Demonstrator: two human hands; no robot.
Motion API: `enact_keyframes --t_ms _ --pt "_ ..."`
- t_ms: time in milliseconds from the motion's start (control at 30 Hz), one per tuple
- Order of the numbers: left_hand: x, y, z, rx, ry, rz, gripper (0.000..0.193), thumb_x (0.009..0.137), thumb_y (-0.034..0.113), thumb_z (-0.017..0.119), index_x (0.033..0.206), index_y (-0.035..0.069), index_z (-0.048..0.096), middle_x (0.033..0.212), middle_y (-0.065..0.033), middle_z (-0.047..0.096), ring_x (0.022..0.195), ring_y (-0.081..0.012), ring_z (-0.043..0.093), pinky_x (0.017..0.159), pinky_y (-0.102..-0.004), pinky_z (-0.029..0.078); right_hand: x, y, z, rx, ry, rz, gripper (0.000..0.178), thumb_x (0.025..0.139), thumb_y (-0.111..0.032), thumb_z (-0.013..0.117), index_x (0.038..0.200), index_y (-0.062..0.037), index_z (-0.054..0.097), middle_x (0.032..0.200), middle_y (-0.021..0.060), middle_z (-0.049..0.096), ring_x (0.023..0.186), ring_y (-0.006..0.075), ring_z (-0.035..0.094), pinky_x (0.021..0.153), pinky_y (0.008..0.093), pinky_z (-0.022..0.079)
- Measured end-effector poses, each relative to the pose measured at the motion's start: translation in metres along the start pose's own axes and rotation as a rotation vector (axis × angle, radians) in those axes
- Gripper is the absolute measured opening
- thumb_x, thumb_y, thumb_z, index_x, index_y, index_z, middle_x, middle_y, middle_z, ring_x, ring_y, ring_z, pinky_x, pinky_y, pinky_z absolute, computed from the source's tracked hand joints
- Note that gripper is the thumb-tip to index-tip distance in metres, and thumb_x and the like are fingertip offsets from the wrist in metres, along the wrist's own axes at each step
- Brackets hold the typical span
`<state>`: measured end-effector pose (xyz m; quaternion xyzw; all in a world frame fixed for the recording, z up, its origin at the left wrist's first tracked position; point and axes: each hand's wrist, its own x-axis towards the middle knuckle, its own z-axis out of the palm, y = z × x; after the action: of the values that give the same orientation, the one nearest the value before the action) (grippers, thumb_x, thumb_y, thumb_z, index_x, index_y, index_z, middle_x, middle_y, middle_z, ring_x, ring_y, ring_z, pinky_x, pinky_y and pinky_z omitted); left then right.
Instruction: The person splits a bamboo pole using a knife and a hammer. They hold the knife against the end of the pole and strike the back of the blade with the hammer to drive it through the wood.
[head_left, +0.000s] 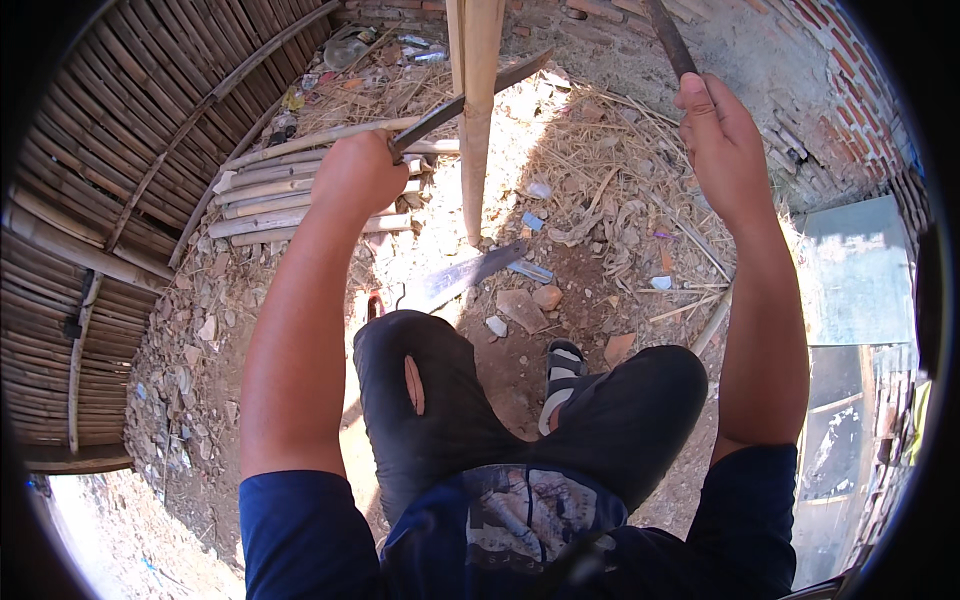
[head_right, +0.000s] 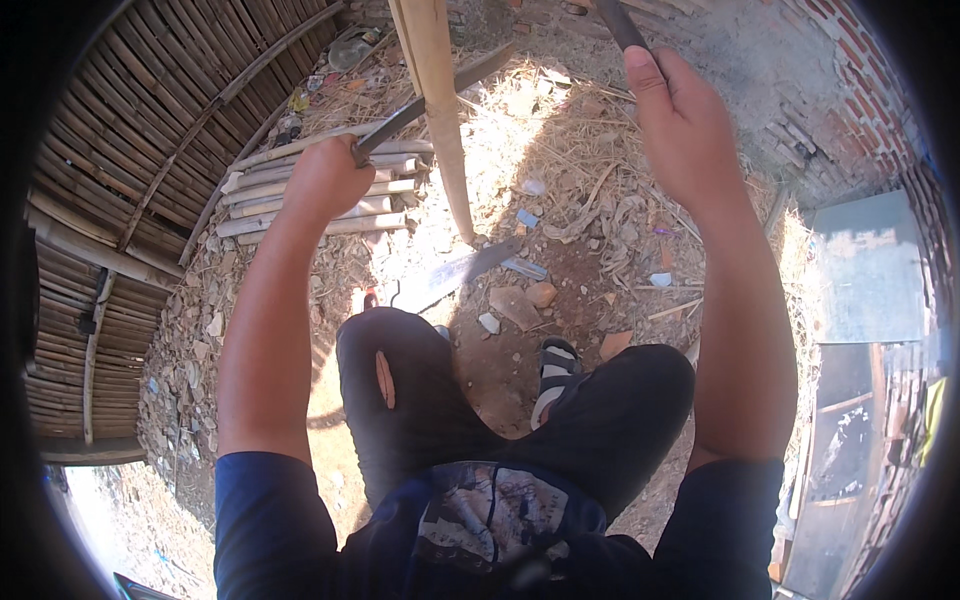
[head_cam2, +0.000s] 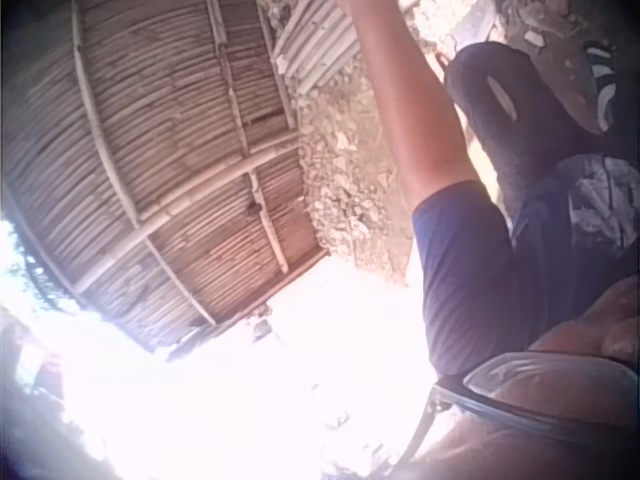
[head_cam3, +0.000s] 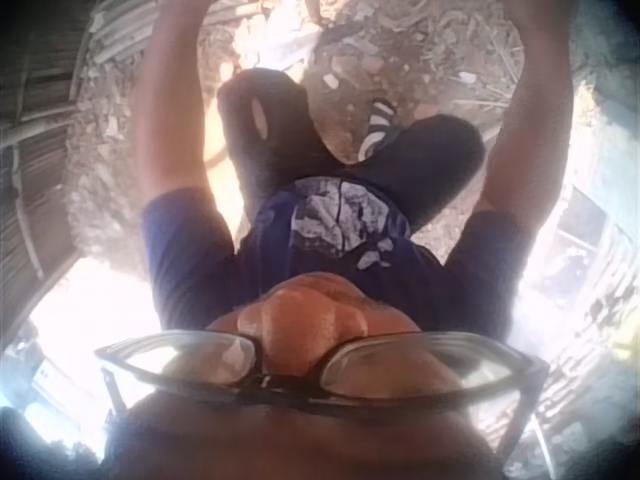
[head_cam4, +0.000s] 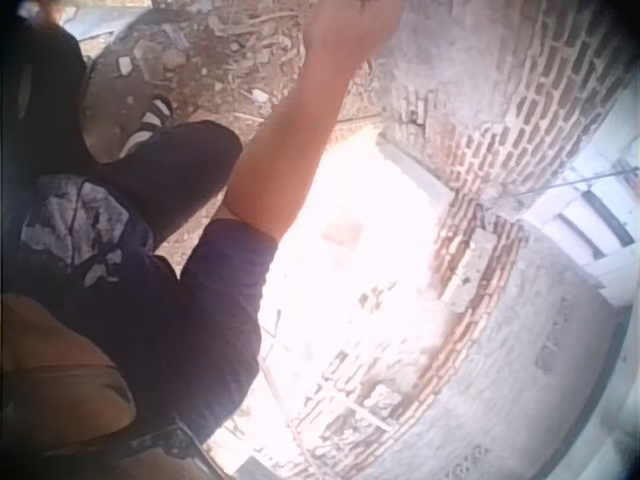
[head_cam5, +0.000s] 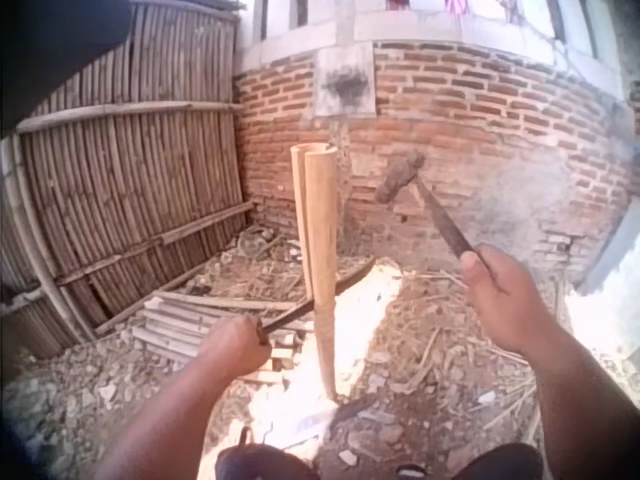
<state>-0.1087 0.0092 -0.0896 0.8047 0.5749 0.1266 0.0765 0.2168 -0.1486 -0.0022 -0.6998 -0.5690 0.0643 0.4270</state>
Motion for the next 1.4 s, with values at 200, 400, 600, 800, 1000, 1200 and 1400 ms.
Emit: enact_keyframes --t_ms 200,400,600,800,1000,1200,1400 --pt "-0.001 0.010 -0.001 -0.013 0.024 0.013 0.029 0.083 0.022 0.068 0.105 0.003 0.071 0.094 -0.0221 0.074 0.094 -0.0406 0.070 0.084 -0.0500 0.055 0.003 0.025 0.037 -0.400 -0.170 -0.056 0.061 0.106 -0.061 0.043 0.103 -0.0033 0.062 0.075 0.0108 0.061 0.070 0.0275 0.059 0.069 0.0431 0.047" --pt "-0.004 0.018 -0.003 0.002 -0.032 -0.021 0.029 0.083 0.022 0.068 0.105 0.003 0.071 0.096 -0.0220 0.074 0.097 -0.0398 0.070 0.086 -0.0492 0.055 0.007 0.002 0.008 -0.050 0.006 -0.056 0.058 0.107 -0.058 0.043 0.108 -0.0043 0.065 0.076 0.0128 0.061 0.071 0.0287 0.061 0.072 0.0456 0.048" --pt "-0.004 0.028 0.000 -0.002 -0.037 -0.001 0.029 0.083 0.022 0.068 0.105 0.003 0.071 0.098 -0.0219 0.074 0.097 -0.0397 0.070 0.086 -0.0489 0.055 -0.016 0.038 0.053 -0.275 -0.123 0.036 0.057 0.109 -0.054 0.040 0.098 -0.0021 0.060 0.076 0.0148 0.060 0.072 0.0331 0.058 0.071 0.0474 0.047" --pt "-0.006 0.031 -0.006 0.039 -0.073 -0.023 0.029 0.083 0.021 0.070 0.107 0.004 0.074 0.105 -0.0198 0.074 0.102 -0.0368 0.071 0.089 -0.0473 0.057 0.003 -0.004 0.002 -0.222 0.053 -0.103 0.059 0.107 -0.058 0.044 0.097 -0.0020 0.059 0.070 0.0123 0.057 0.068 0.0308 0.058 0.066 0.0434 0.046" --pt "-0.008 0.036 -0.008 0.026 -0.080 -0.027 0.031 0.083 0.021 0.070 0.109 0.005 0.075 0.109 -0.0188 0.074 0.105 -0.0356 0.071 0.090 -0.0459 0.058 -0.015 0.031 0.037 -0.486 -0.166 -0.015 0.059 0.106 -0.058 0.044 0.103 -0.0024 0.062 0.075 0.0142 0.061 0.072 0.0344 0.059 0.070 0.0482 0.047" --pt "-0.008 0.033 -0.011 0.039 -0.086 -0.045 0.032 0.083 0.022 0.071 0.110 0.006 0.074 0.109 -0.0185 0.074 0.105 -0.0355 0.071 0.090 -0.0457 0.058 0.015 0.013 -0.001 -0.362 -0.059 -0.065 0.059 0.106 -0.059 0.046 0.103 -0.0006 0.058 0.069 0.0102 0.054 0.068 0.0248 0.059 0.067 0.0445 0.047" --pt "-0.009 0.029 -0.009 0.026 -0.063 -0.004 0.029 0.084 0.022 0.067 0.107 0.004 0.071 0.101 -0.0206 0.074 0.099 -0.0386 0.070 0.086 -0.0500 0.056 0.000 0.026 0.020 -0.202 0.113 -0.071 0.058 0.107 -0.058 0.042 0.104 -0.0026 0.061 0.073 0.0127 0.056 0.069 0.0305 0.055 0.069 0.0470 0.047"
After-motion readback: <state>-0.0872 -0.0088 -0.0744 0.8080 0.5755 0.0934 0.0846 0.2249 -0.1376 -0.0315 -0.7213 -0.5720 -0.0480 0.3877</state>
